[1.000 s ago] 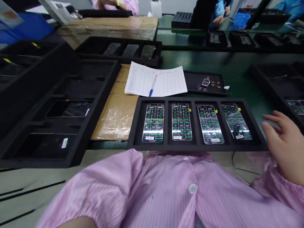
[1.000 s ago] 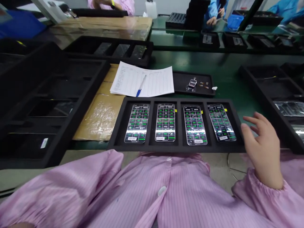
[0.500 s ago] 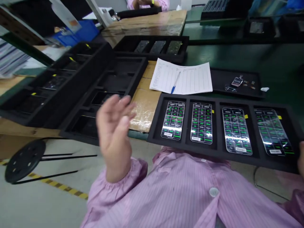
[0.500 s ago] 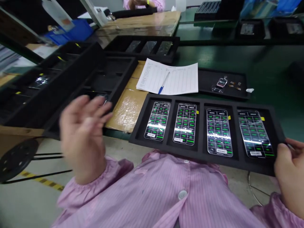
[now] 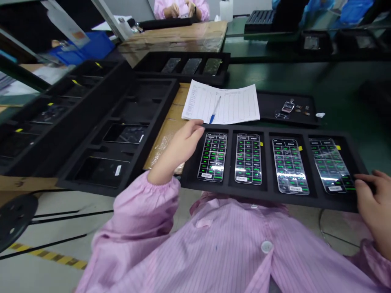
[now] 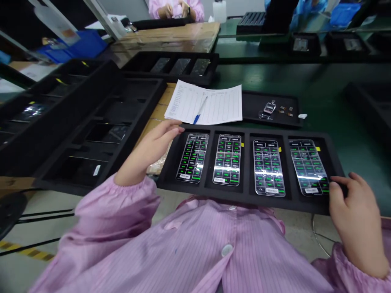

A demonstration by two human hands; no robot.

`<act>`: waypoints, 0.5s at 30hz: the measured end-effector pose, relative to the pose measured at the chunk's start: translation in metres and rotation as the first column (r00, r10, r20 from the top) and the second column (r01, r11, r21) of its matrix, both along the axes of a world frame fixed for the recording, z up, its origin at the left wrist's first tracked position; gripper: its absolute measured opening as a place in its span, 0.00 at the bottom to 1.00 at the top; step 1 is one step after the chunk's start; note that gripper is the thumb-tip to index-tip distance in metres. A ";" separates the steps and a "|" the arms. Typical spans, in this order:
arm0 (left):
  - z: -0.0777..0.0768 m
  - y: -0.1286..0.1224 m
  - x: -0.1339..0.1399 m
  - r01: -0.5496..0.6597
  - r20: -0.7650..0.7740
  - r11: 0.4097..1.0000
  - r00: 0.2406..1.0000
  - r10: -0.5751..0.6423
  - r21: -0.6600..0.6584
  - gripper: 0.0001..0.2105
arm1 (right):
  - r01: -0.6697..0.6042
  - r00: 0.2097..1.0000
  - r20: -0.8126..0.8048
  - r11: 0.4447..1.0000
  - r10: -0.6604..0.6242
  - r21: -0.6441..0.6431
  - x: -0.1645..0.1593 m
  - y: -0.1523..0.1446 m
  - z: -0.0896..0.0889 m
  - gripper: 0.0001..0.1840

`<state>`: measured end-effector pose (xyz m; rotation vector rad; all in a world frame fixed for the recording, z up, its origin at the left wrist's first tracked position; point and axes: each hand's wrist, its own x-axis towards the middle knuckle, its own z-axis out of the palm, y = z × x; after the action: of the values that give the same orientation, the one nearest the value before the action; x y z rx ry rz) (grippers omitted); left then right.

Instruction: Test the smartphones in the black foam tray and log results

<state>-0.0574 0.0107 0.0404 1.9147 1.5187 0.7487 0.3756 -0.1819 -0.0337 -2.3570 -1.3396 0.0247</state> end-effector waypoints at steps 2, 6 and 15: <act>-0.002 0.018 0.014 0.075 -0.135 0.997 0.988 -0.074 0.009 0.18 | -0.016 1.000 -0.001 1.000 0.016 0.027 -0.002 0.003 0.000 0.23; -0.018 0.036 0.033 0.180 -0.339 0.982 0.928 -0.154 0.049 0.22 | -0.021 0.999 -0.027 0.999 0.022 0.048 -0.007 0.005 -0.001 0.28; -0.041 0.050 0.041 0.168 -0.434 0.971 0.897 -0.079 0.170 0.22 | 0.000 0.960 -0.278 0.994 0.032 0.113 -0.005 0.016 0.005 0.22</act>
<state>-0.0161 0.0602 -0.0009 2.4268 1.5941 0.4593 0.3709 -0.1663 -0.0286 -2.1542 -1.1903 0.2710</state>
